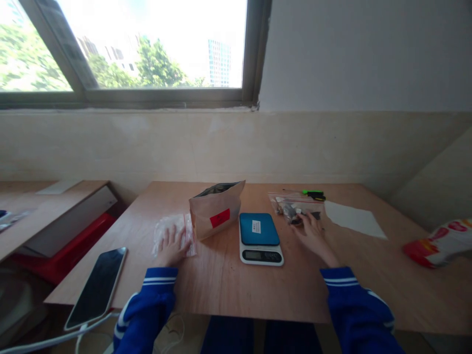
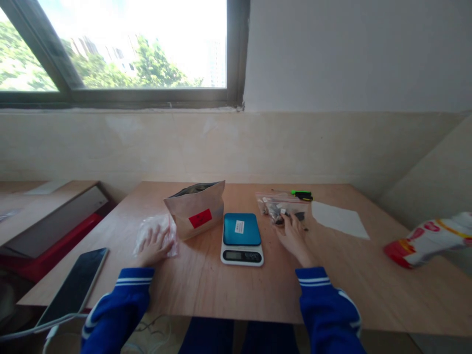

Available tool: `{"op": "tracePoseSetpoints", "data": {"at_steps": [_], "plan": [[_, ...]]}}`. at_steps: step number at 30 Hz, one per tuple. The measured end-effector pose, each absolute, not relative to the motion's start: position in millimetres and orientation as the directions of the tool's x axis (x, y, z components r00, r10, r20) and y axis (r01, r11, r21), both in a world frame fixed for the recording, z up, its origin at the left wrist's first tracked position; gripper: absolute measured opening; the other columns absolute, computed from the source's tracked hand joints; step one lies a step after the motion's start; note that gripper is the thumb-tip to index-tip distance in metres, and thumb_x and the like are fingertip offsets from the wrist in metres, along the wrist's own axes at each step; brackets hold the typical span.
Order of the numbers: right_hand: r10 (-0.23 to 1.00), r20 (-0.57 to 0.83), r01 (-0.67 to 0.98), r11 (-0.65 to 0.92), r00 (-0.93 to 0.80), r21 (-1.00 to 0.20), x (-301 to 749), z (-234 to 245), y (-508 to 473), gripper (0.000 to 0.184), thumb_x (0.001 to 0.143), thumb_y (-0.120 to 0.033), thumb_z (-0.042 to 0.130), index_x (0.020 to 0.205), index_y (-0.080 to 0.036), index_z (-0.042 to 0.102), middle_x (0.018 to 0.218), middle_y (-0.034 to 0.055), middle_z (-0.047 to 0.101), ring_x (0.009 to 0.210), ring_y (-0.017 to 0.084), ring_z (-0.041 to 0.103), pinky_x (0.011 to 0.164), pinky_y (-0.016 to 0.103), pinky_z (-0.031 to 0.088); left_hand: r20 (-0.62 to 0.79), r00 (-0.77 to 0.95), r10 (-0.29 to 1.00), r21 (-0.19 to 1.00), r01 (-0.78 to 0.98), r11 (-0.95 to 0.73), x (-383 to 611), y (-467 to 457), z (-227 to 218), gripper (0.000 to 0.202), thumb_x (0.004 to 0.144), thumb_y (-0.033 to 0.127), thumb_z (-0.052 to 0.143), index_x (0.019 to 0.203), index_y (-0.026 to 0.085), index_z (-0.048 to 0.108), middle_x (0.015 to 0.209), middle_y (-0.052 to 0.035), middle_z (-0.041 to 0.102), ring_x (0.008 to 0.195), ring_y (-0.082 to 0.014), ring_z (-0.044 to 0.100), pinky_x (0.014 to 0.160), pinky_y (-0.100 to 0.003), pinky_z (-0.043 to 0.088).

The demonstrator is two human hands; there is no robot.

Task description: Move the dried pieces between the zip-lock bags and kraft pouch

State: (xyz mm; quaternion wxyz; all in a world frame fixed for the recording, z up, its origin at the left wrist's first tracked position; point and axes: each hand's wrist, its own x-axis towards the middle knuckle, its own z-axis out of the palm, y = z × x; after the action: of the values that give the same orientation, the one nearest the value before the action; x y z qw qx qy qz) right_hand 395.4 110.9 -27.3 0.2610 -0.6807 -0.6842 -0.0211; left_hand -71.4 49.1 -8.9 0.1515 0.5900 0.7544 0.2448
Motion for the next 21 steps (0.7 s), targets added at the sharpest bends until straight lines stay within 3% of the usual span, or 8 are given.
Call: {"op": "tracePoseSetpoints", "data": {"at_steps": [4,8,11,13,15,17,21], "plan": [[0.923,0.374,0.948,0.033,0.093,-0.316,388.9,-33.6,117.7,0.059,0.078,-0.046,0.052,0.125,-0.011,0.044,0.127,0.0236,0.048,0.122,0.037,0.046,0.099,0.051,0.036,0.044,-0.231,0.972,0.613,0.774,0.156,-68.8,58.8,-20.9,0.039,0.075,0.044,0.060,0.104,0.019,0.067,0.138,-0.0226,0.049,0.139,-0.0438,0.025,0.106,-0.066,0.017],[0.888,0.428,0.962,-0.052,0.168,-0.269,377.7,-31.4,120.4,0.050,0.074,-0.039,0.057,0.109,-0.005,0.049,0.110,0.0268,0.054,0.110,0.040,0.049,0.094,0.052,0.037,0.104,-0.219,0.970,0.680,0.727,0.091,-74.2,62.6,-4.8,0.036,0.082,0.047,0.047,0.096,0.022,0.069,0.124,-0.0172,0.060,0.134,-0.0357,0.038,0.106,-0.059,0.025],[0.868,0.429,0.917,-0.070,0.249,-0.392,376.4,-25.3,119.9,0.036,0.069,-0.028,0.057,0.098,-0.008,0.052,0.104,0.0249,0.057,0.105,0.038,0.051,0.092,0.050,0.039,0.197,-0.265,0.944,0.713,0.699,0.047,-78.5,60.3,19.2,0.045,0.088,0.043,0.031,0.103,0.019,0.066,0.128,-0.0147,0.055,0.133,-0.0271,0.039,0.109,-0.047,0.030],[0.864,0.414,0.867,-0.049,0.286,-0.497,380.1,-19.5,116.4,0.028,0.067,-0.023,0.054,0.092,-0.011,0.053,0.097,0.0205,0.061,0.097,0.034,0.056,0.088,0.047,0.043,0.286,-0.311,0.906,0.726,0.687,0.006,-74.4,52.4,39.7,0.044,0.087,0.042,0.032,0.103,0.018,0.064,0.130,-0.0148,0.052,0.132,-0.0262,0.038,0.111,-0.043,0.028],[0.859,0.408,0.831,-0.036,0.310,-0.555,385.9,-12.1,109.1,0.023,0.068,-0.022,0.050,0.090,-0.014,0.054,0.091,0.0164,0.063,0.088,0.029,0.059,0.081,0.043,0.046,0.367,-0.350,0.862,0.808,0.578,-0.109,-60.4,38.3,60.5,0.038,0.085,0.044,0.039,0.098,0.018,0.064,0.111,-0.0116,0.062,0.115,-0.0258,0.054,0.104,-0.042,0.037],[0.850,0.412,0.813,-0.033,0.329,-0.582,390.4,-2.4,97.1,0.021,0.071,-0.024,0.047,0.088,-0.016,0.055,0.088,0.0136,0.065,0.081,0.026,0.062,0.075,0.039,0.049,0.283,-0.390,0.876,0.923,0.358,-0.139,-35.5,19.9,76.6,0.035,0.085,0.047,0.043,0.090,0.018,0.062,0.094,-0.0082,0.066,0.088,-0.0230,0.064,0.083,-0.037,0.049],[0.836,0.389,0.702,0.007,0.387,-0.712,378.9,26.8,54.7,0.019,0.072,-0.030,0.047,0.083,-0.019,0.060,0.082,0.0097,0.069,0.069,0.023,0.064,0.067,0.036,0.051,0.053,-0.202,0.978,0.998,-0.027,-0.059,33.7,-13.6,82.7,0.031,0.081,0.046,0.054,0.084,0.017,0.064,0.079,-0.0047,0.066,0.065,-0.0159,0.062,0.061,-0.027,0.046]]}}
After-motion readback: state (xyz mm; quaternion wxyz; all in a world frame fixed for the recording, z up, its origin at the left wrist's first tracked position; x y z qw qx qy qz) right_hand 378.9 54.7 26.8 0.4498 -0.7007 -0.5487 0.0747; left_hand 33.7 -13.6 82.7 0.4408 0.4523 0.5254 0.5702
